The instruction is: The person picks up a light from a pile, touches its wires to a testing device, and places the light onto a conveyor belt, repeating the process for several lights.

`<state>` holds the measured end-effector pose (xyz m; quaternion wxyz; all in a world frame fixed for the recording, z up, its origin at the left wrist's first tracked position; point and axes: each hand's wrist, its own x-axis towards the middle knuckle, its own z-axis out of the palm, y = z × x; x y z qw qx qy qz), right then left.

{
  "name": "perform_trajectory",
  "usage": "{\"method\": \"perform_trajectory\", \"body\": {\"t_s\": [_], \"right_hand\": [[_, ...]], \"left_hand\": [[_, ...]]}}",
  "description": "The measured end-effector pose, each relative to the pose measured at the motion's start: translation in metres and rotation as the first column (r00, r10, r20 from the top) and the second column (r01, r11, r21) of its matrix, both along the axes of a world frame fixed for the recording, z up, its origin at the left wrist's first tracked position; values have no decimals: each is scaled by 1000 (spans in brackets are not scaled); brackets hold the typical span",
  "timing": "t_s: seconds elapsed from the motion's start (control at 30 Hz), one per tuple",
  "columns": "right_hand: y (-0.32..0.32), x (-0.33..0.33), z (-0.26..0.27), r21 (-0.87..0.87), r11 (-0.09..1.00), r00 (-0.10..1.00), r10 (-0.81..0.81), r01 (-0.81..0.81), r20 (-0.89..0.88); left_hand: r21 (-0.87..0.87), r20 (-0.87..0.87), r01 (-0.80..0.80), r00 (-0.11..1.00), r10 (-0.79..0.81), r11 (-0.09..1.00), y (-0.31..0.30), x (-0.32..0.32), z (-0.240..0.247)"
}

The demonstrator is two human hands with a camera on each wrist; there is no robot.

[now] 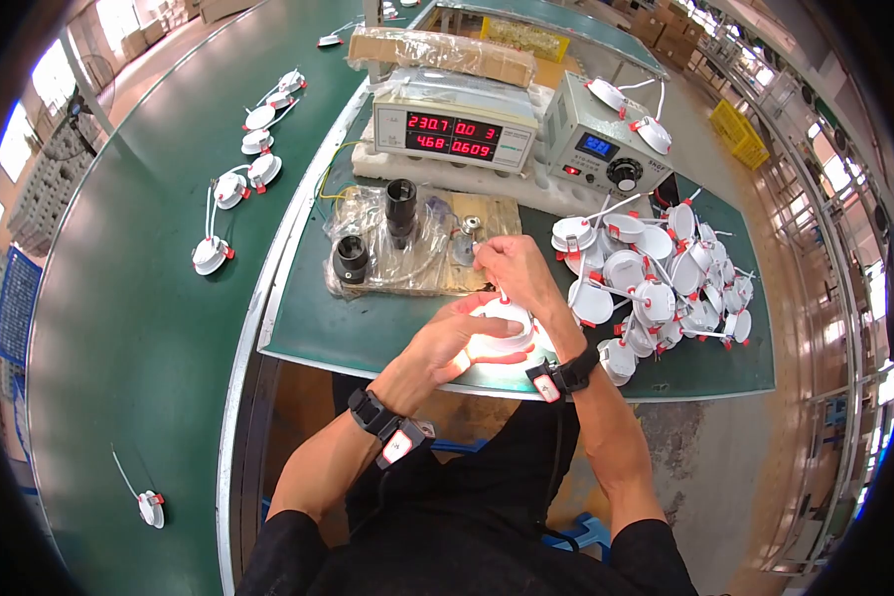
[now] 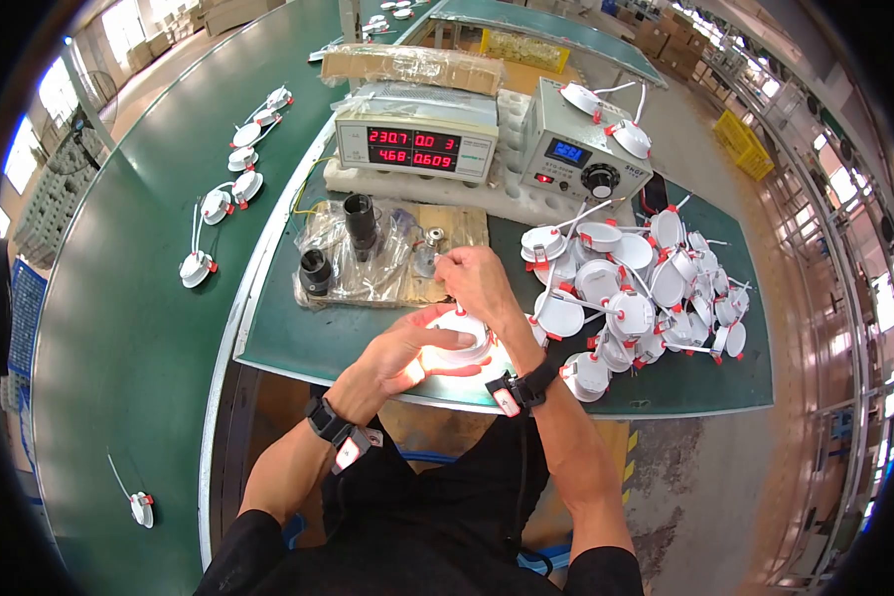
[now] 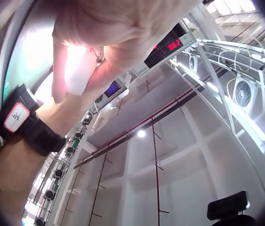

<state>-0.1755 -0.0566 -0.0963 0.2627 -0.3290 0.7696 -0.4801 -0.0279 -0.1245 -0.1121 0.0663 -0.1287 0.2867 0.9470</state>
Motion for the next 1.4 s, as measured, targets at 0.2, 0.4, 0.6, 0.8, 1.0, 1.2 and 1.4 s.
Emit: {"method": "perform_trajectory", "body": {"t_s": [0.2, 0.4, 0.6, 0.8, 1.0, 1.2, 1.4], "right_hand": [[0, -1, -1, 0, 1000, 999, -16, 16, -31], [0, -1, -5, -4, 1000, 999, -17, 17, -29], [1, 4, 3, 5, 1000, 1000, -21, 21, -9], [1, 0, -3, -2, 1000, 998, -10, 10, -61], [0, 1, -4, -6, 1000, 998, -11, 10, -59], [-1, 0, -6, -12, 1000, 999, -15, 15, -52], [-1, 1, -4, -4, 1000, 999, -15, 15, -49]], "left_hand": [[-54, 24, 68, 997, -67, 996, -6, 5, 13], [22, 16, 245, 969, -245, 969, -25, 8, 20], [-230, 8, 321, 945, -328, 919, -27, 1, 21], [-274, 45, 331, 942, -332, 903, -23, -8, 15], [-258, 14, 309, 948, -317, 915, -23, -7, 15], [-273, 48, 316, 948, -315, 909, -23, -11, 7], [-231, 75, 264, 964, -253, 936, -20, -10, 9]]}}
